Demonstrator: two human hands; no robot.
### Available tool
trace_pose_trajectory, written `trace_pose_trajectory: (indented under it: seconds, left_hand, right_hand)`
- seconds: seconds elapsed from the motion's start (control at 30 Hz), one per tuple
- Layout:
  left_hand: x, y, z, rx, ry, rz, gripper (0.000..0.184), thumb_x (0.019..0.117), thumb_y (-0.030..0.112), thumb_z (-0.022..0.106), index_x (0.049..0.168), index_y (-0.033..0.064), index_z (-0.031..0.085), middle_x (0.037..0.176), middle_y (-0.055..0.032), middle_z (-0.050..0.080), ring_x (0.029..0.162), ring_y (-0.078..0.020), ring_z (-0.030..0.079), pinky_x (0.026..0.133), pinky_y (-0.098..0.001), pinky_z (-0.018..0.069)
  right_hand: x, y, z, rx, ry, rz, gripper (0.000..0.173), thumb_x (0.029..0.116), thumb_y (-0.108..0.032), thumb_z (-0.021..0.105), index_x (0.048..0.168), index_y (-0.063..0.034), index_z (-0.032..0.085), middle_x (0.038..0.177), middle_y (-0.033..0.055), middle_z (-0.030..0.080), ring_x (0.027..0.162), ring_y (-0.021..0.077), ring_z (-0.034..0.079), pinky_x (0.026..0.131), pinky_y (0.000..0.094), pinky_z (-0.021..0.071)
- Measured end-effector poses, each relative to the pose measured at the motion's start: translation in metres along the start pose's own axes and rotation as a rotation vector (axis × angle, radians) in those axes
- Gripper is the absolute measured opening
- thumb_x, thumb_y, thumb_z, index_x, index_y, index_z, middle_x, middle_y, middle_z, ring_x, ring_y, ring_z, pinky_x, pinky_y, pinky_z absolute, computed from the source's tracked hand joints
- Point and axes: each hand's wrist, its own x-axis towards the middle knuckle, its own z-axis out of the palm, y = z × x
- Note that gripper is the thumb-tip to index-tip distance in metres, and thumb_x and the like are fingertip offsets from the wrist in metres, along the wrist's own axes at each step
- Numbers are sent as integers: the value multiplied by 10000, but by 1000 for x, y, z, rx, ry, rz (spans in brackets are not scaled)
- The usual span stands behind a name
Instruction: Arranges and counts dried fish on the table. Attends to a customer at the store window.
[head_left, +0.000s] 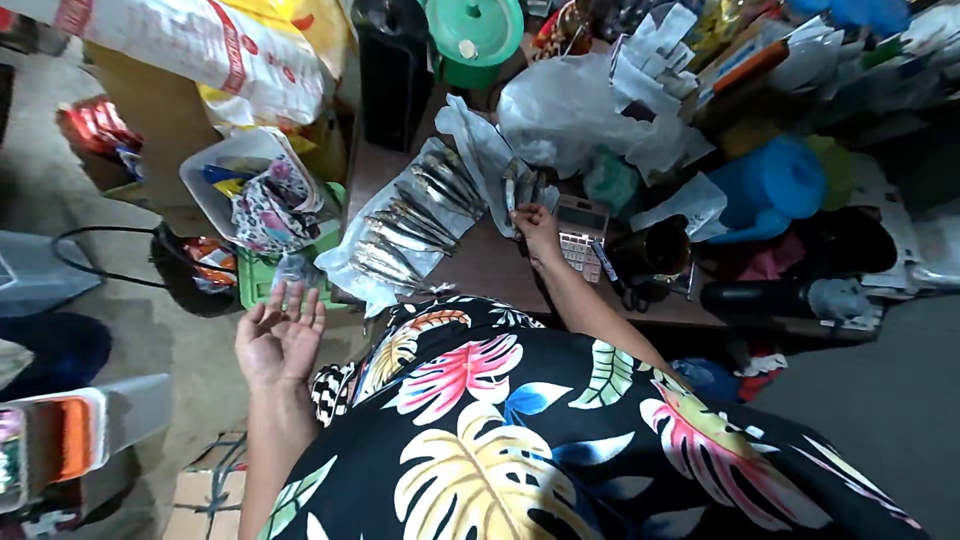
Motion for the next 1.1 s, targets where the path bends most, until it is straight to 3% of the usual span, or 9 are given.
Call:
trace_pose_trajectory:
  seconds: [0.17, 0.23, 0.33, 0.6, 0.67, 0.77, 0.87, 0.97, 1.1]
  left_hand:
    - [-2, -1, -7, -37, 67, 16, 441, 1094, 349, 232, 1378, 135, 493, 1255, -74, 647, 1074, -202, 680, 903, -380, 562]
    - [-3, -1, -6, -31, 89, 23, 408, 1090, 328, 261, 1338, 129, 517, 1213, -77, 668, 1033, -202, 697, 866, -369, 579]
    - [-3, 2, -7, -32, 105, 40, 400, 1088, 319, 277, 1346, 127, 516, 1214, -83, 662, 1039, -205, 692, 866, -367, 575]
    - [3, 6, -6, -40, 144, 54, 394, 1086, 304, 309, 1363, 119, 519, 1260, -95, 646, 1077, -216, 681, 880, -380, 570]
    - [3, 5, -5, -34, 88, 62, 489, 1092, 361, 203, 1427, 127, 471, 1357, -108, 598, 1178, -247, 642, 936, -417, 543]
    - [1, 5, -7, 2, -196, 85, 845, 973, 572, -172, 1604, 176, 225, 1639, -109, 319, 1450, -291, 420, 1123, -506, 406]
    - [-3, 9, -9, -28, -384, 134, 1032, 883, 694, -240, 1603, 161, 273, 1647, -103, 325, 1473, -292, 393, 1140, -534, 384]
    - [-4, 11, -10, -34, -422, 133, 986, 960, 674, -137, 1525, 118, 448, 1574, -110, 453, 1435, -293, 452, 1128, -532, 410]
    - [-7, 5, -15, 99, -96, 152, 369, 1099, 341, 386, 1306, 137, 614, 1361, -18, 649, 1221, -162, 628, 987, -376, 530]
  right_hand:
    - [17, 3, -3, -97, 71, 14, 370, 1011, -159, 659, 1298, 43, 545, 1036, 157, 654, 735, 156, 650, 666, 304, 573]
    - [14, -3, -7, -278, 23, 37, 404, 1032, -240, 631, 1309, 44, 555, 1126, 196, 661, 861, 233, 706, 772, 392, 614]
    - [3, -10, -14, -601, -21, -40, 390, 1007, -279, 652, 1258, 19, 632, 1185, 214, 677, 1081, 335, 668, 965, 531, 526]
    - [-11, -5, -16, -748, -76, -167, 264, 1017, -222, 619, 1163, -13, 686, 1112, 176, 711, 978, 318, 702, 882, 541, 559]
    - [-11, -4, -13, -746, -96, -196, 275, 1014, -237, 625, 1162, -13, 684, 1110, 184, 699, 904, 323, 691, 830, 550, 558]
    - [-14, -7, -9, -690, -155, -212, 373, 1027, -307, 614, 1267, -23, 651, 1157, 209, 678, 887, 325, 677, 830, 541, 557]
    - [-14, -6, -1, -595, -245, -221, 441, 1070, -349, 525, 1386, -49, 590, 1212, 226, 673, 954, 324, 701, 852, 533, 578]
    - [-10, -3, -1, -550, -300, -313, 450, 1100, -346, 433, 1342, -20, 627, 1427, 184, 584, 1181, 260, 657, 990, 454, 554]
    - [-9, -4, 0, -536, -307, -424, 336, 1067, -253, 540, 1060, 35, 713, 1503, 181, 512, 1231, 228, 618, 1030, 407, 521]
